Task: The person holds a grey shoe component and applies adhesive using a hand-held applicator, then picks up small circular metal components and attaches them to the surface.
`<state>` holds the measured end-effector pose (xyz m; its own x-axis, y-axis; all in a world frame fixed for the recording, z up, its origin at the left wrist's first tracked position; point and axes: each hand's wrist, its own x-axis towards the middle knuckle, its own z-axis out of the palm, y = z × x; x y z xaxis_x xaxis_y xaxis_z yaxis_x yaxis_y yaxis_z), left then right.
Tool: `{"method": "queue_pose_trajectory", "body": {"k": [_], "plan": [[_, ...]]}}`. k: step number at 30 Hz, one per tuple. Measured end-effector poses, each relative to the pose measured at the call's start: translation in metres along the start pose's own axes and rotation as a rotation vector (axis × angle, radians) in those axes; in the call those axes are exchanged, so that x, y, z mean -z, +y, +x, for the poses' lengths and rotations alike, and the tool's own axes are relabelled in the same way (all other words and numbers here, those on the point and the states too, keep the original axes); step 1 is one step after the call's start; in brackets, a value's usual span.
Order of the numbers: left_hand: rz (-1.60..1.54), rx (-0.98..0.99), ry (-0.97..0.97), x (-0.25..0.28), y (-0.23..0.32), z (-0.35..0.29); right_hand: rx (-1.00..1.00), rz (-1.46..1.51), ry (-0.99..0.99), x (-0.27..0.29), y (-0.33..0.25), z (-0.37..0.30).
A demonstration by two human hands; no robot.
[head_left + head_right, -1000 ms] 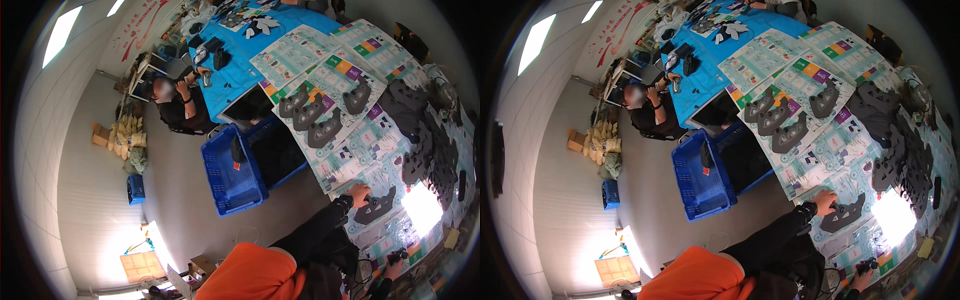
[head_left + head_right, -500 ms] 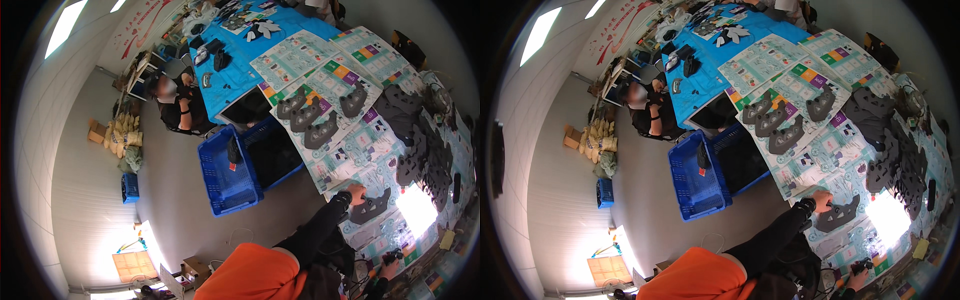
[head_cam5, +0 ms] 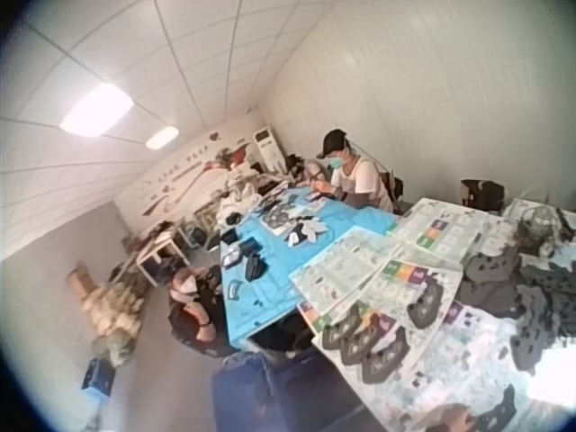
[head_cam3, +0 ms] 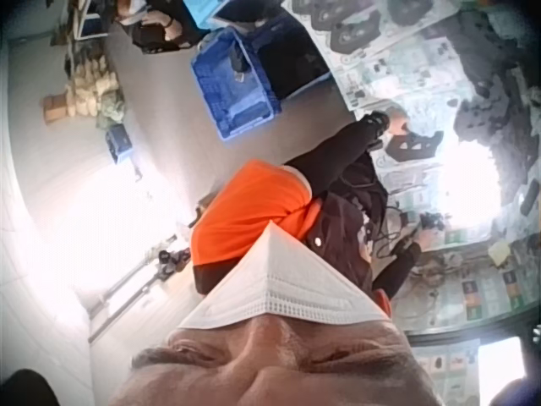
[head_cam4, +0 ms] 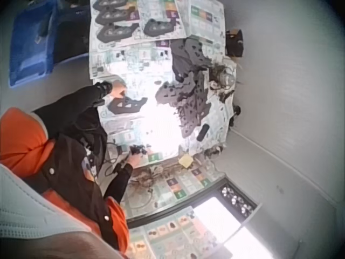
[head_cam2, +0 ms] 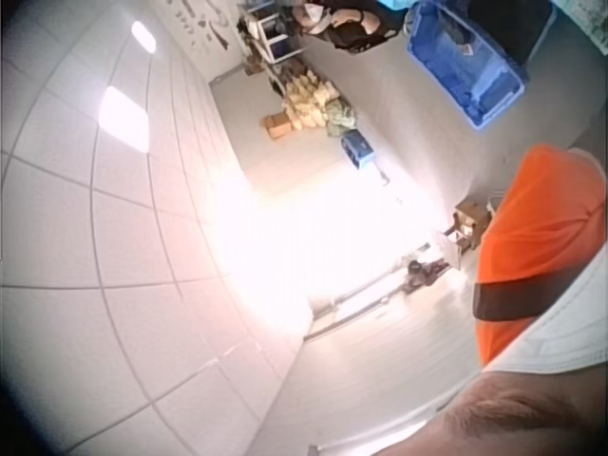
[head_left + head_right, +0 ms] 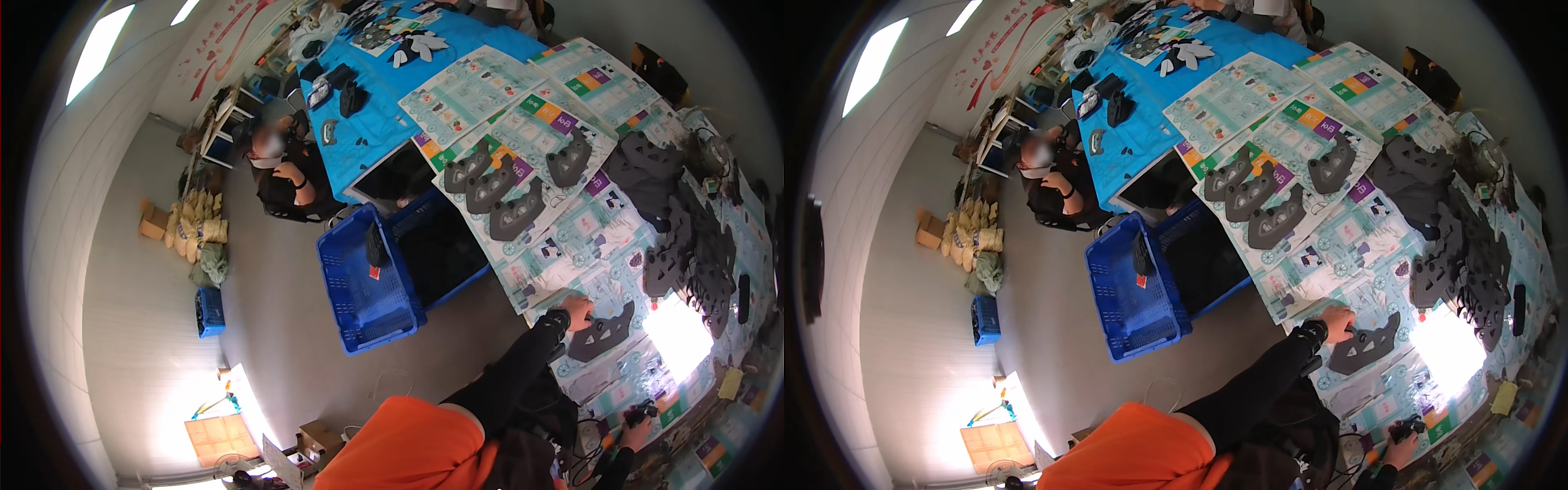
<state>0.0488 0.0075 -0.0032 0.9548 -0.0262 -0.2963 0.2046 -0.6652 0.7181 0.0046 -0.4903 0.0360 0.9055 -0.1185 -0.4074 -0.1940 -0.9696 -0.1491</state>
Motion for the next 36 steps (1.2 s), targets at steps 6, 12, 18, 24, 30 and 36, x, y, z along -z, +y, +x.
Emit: {"method": "queue_pose_trajectory", "body": {"k": [6, 12, 18, 24, 30, 36], "plan": [[-0.274, 0.008, 0.22, 0.008, 0.001, -0.012, 0.319, -0.01, -0.232, 0.054, -0.05, 0.012], [-0.934, 0.037, 0.37, 0.046, 0.058, -0.055, 0.68, 1.614, -1.351, 0.191, -0.273, -0.077], [-0.554, -0.196, 0.873, 0.152, 0.146, -0.137, 0.998, 0.663, -0.53, 0.233, -0.348, -0.123], [-0.329, -0.356, 1.09, 0.198, 0.182, -0.186, 0.96, 0.56, -0.145, 0.25, -0.358, -0.162], [-0.011, -0.478, 1.323, 0.199, 0.192, -0.207, 1.229, 0.139, 0.219, 0.234, -0.371, -0.166], [0.136, -0.74, 1.473, 0.202, 0.225, -0.211, 1.297, 0.095, 0.267, 0.228, -0.37, -0.172]]}}
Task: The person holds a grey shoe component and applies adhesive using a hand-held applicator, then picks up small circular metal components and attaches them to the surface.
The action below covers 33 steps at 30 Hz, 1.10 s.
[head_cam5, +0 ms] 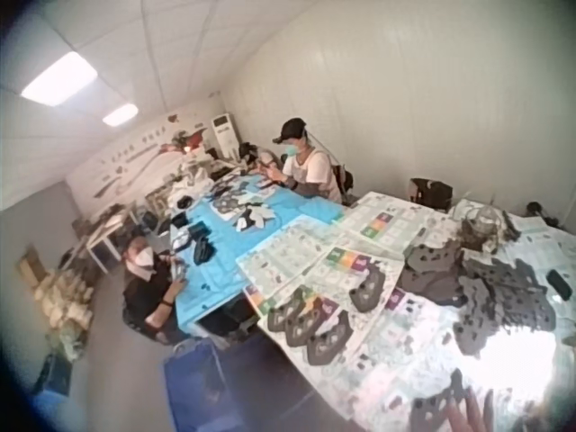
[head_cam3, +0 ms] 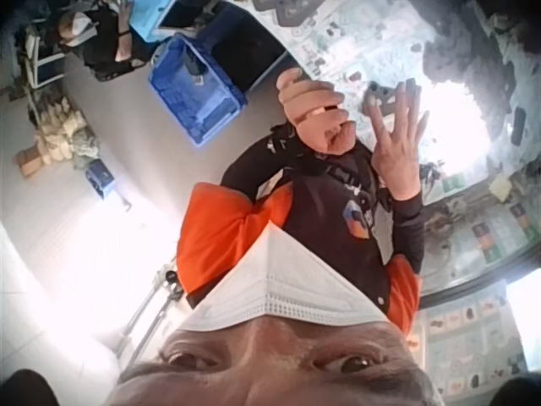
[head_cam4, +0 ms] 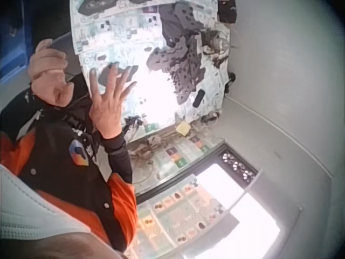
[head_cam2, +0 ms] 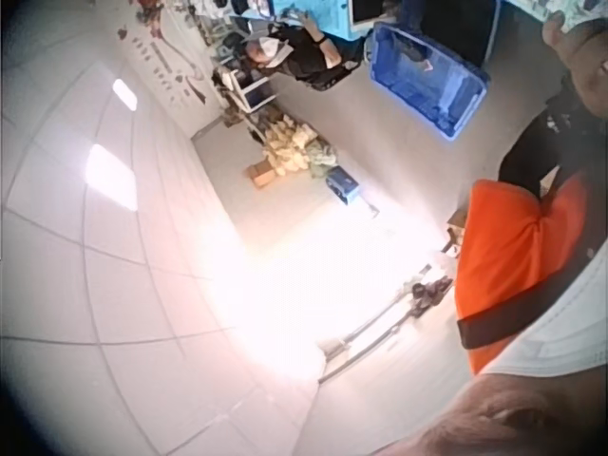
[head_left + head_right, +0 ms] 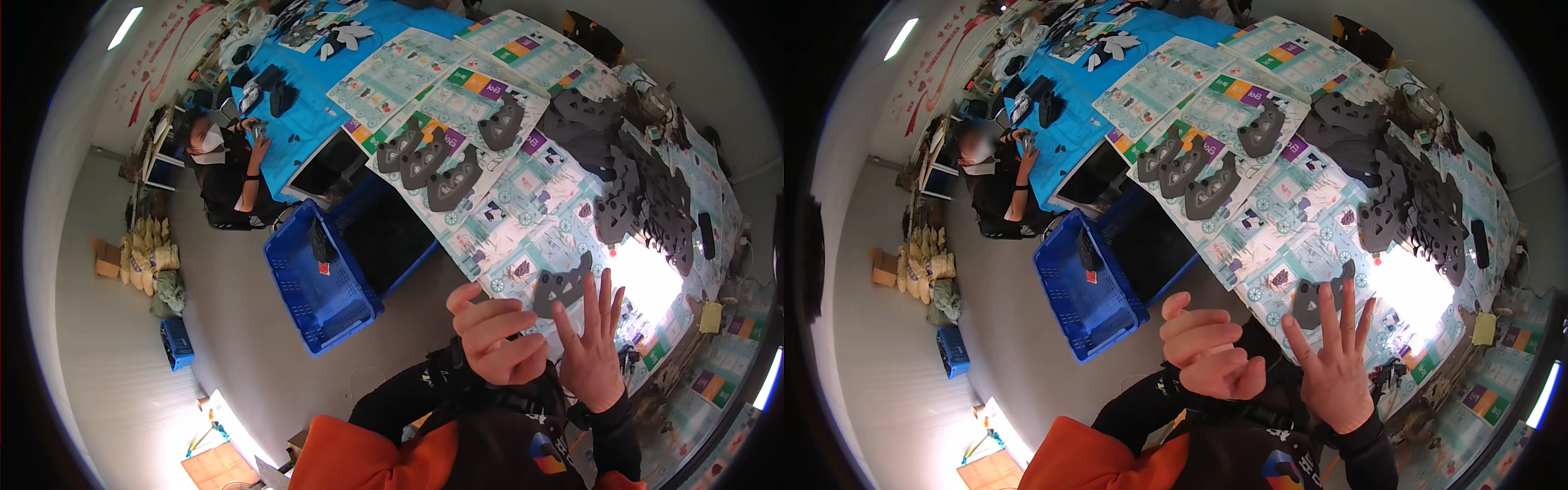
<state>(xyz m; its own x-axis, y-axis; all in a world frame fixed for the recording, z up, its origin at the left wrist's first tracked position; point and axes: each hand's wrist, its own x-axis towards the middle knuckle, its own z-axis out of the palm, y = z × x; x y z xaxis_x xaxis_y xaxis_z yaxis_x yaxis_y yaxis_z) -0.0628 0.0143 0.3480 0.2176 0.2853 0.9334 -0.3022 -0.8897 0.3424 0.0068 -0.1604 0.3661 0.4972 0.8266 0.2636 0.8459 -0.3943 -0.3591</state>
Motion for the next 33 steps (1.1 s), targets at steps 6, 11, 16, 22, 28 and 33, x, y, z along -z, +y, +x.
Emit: {"method": "queue_pose_trajectory", "body": {"k": [6, 11, 16, 22, 28, 33], "plan": [[0.031, 0.146, -0.153, 0.011, -0.012, -0.006, -0.083, 0.559, -0.015, 0.059, 0.0, -0.001], [-0.055, 0.195, -0.36, 0.01, -0.02, -0.006, 0.053, 1.347, -0.081, 0.083, -0.004, 0.0], [-0.489, 0.484, -0.708, 0.017, -0.023, -0.007, -0.23, 1.65, -0.213, 0.083, -0.003, -0.052], [-1.133, 0.859, -1.223, -0.007, -0.034, -0.045, 0.004, 1.953, -0.425, 0.059, 0.015, -0.03], [-1.425, 0.952, -1.224, -0.011, -0.041, -0.043, 0.085, 1.637, -0.436, 0.058, 0.013, -0.013], [-1.366, 0.965, -1.234, -0.009, -0.048, -0.049, 0.189, 1.373, -0.432, 0.068, 0.003, -0.01]]}}
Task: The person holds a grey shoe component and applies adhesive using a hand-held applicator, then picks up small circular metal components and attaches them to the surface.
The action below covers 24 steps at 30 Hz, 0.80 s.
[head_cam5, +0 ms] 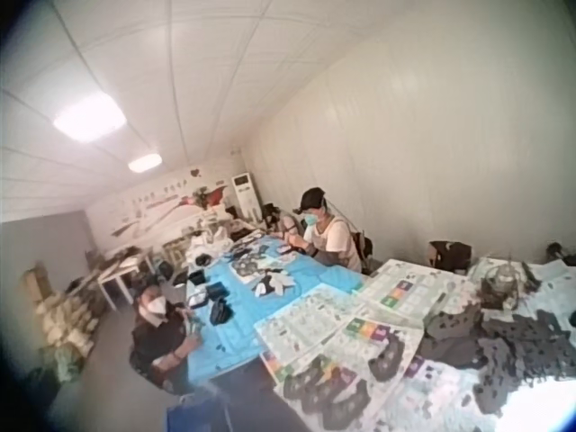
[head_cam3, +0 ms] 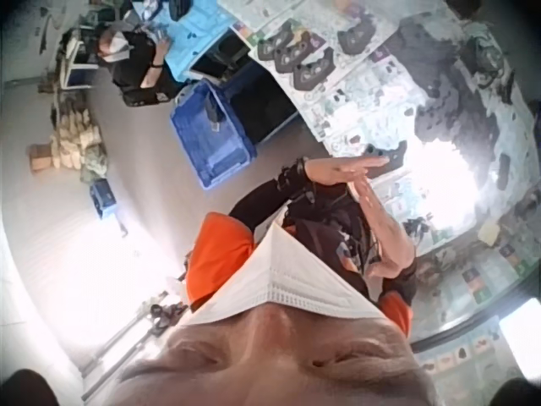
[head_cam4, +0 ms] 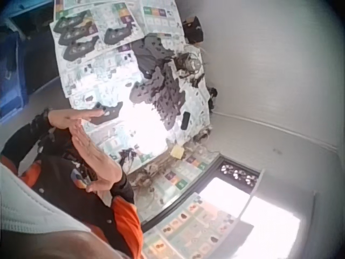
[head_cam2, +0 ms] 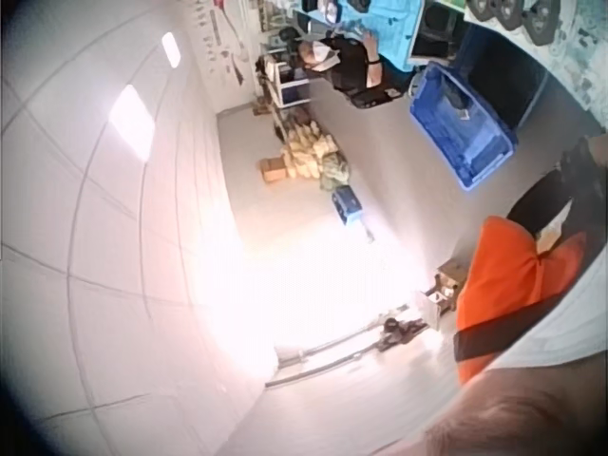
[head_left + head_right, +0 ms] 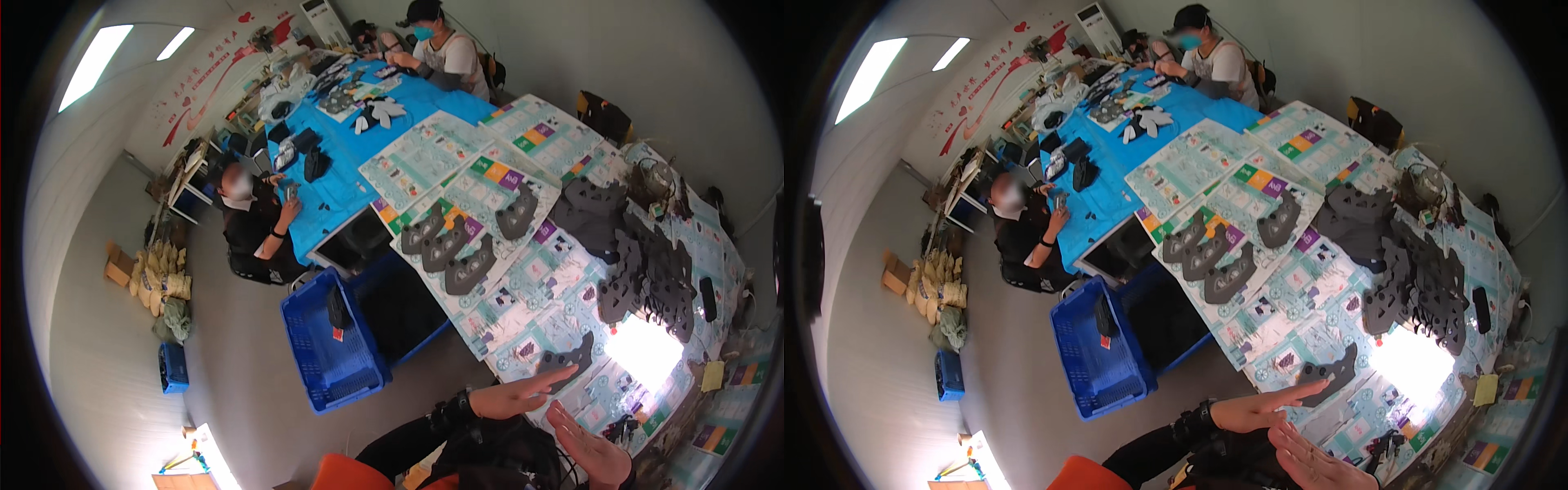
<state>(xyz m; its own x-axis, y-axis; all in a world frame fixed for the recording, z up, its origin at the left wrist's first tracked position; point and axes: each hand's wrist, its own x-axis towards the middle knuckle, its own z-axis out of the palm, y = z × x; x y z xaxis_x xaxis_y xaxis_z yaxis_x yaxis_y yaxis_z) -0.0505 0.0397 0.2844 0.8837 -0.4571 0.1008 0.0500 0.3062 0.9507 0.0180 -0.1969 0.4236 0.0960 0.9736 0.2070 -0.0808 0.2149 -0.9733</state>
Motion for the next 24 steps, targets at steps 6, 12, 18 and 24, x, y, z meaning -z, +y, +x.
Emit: {"method": "queue_pose_trajectory", "body": {"k": [6, 12, 18, 24], "plan": [[-0.202, 0.031, 0.017, -0.006, -0.015, -0.01, 0.002, -0.181, -0.06, 0.004, -0.002, 0.002], [-0.156, 0.012, -0.02, 0.002, -0.017, 0.008, 0.023, -0.3, -0.024, 0.013, -0.013, 0.006], [-0.085, 0.015, 0.01, 0.002, -0.003, 0.011, -0.041, -0.031, 0.072, 0.024, 0.002, -0.007], [-1.105, -0.084, -0.272, -0.026, 0.013, 0.003, 0.537, 0.569, 0.469, 0.018, -0.085, 0.004]]}}
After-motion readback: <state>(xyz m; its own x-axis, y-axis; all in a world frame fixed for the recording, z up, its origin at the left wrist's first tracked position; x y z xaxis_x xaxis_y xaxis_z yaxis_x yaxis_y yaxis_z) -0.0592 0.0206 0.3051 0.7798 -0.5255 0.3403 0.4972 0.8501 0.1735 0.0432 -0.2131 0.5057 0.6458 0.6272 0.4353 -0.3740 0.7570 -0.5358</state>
